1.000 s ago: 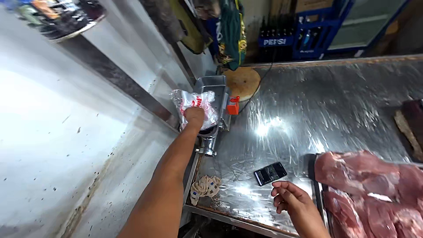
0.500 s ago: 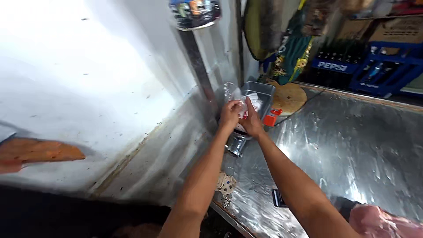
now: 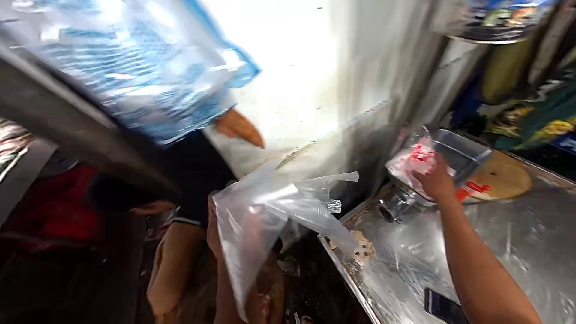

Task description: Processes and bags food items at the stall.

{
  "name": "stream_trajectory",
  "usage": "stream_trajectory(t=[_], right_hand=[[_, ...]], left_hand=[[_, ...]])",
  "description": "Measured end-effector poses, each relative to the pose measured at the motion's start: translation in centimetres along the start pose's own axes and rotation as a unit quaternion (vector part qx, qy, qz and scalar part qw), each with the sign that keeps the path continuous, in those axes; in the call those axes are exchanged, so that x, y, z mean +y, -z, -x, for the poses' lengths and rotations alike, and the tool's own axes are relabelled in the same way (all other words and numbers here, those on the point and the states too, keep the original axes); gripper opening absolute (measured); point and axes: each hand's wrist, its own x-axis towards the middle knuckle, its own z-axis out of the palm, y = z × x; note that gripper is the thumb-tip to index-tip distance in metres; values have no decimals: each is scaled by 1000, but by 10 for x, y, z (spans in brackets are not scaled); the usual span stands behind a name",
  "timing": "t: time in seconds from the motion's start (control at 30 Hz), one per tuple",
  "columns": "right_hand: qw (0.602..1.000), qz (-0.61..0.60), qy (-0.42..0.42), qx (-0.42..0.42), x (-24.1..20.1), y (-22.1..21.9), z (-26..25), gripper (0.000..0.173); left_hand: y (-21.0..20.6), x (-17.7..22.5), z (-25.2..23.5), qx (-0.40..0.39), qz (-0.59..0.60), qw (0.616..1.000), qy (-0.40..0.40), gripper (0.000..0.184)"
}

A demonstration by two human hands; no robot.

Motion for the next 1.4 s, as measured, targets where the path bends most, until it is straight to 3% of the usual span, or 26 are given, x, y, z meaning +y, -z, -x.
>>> stream_trajectory(t=[0.07, 0.1, 0.13, 0.17, 0.2, 0.23, 0.27, 0.3, 0.37, 0.43, 0.5, 0.53, 0.6, 0.67, 0.7, 0.73, 0.8, 0.83, 0.93, 1.0, 1.07, 1.17, 1.23, 1.33, 1.4], right_hand=[[994, -83, 71, 18, -59, 6, 69, 75], [986, -142, 87, -9, -90, -1, 116, 56], [966, -226, 91, -89, -121, -15, 161, 49], [912, -324, 80, -238, -149, -34, 201, 60], [823, -392, 67, -405, -171, -57, 234, 81], [727, -430, 54, -532, -191, -83, 261, 98], [655, -441, 52, -611, -206, -109, 283, 101], [611, -440, 62, -655, -219, -131, 299, 92], [585, -433, 53, -683, -249, -156, 327, 52], [599, -434, 28, -673, -273, -170, 348, 26], [606, -406, 68, -681, -285, -178, 359, 22], [599, -381, 108, -696, -290, -182, 364, 24], [582, -312, 205, -722, -304, -187, 378, 27], [547, -262, 265, -750, -322, -191, 391, 28], [525, -247, 283, -764, -330, -195, 396, 29], [513, -229, 306, -769, -338, -201, 399, 30], [525, -160, 341, -763, -354, -220, 402, 33], [542, -132, 329, -762, -361, -230, 403, 34], [597, -107, 248, -756, -380, -254, 401, 30], [591, -81, 289, -749, -392, -258, 401, 28], [512, -17, 356, -782, -399, -253, 410, 35], [335, 75, 435, -832, -381, -264, 438, 48], [258, 81, 474, -838, -359, -268, 456, 47], [204, 30, 535, -819, -333, -254, 473, 30], [214, 20, 544, -811, -317, -254, 470, 21]], left_hand=[[13, 50, 19, -86, -68, 993, -48, 22], [24, 65, 30, -154, -111, 980, -63, 21], [33, 76, 41, -214, -170, 960, -65, 17], [36, 83, 53, -270, -220, 936, -47, 14], [34, 86, 66, -320, -270, 908, -11, 17], [30, 82, 82, -369, -319, 872, 25, 20], [26, 73, 100, -417, -363, 831, 63, 18], [25, 63, 119, -454, -398, 790, 103, 14], [35, 54, 152, -485, -428, 742, 174, 23], [60, 73, 170, -415, -411, 788, 195, 33], [85, 111, 184, -225, -397, 878, 148, 29], [94, 129, 187, -111, -415, 898, 100, 27], [111, 152, 185, 41, -492, 868, 51, 44], [129, 158, 181, 77, -523, 838, 133, 83], [137, 155, 181, 90, -504, 834, 204, 87], [146, 148, 185, 111, -478, 831, 264, 76], [159, 135, 208, 188, -466, 807, 310, 29], [161, 133, 222, 239, -487, 780, 313, 24], [156, 123, 262, 404, -557, 670, 279, 42], [151, 113, 282, 485, -538, 637, 264, 33], [138, 104, 294, 551, -483, 632, 254, 22], [117, 81, 297, 654, -400, 613, 191, 22], [94, 63, 289, 689, -329, 624, 166, 23], [57, 39, 286, 698, -163, 695, 50, 22], [40, 24, 307, 697, -93, 710, -20, 25]])
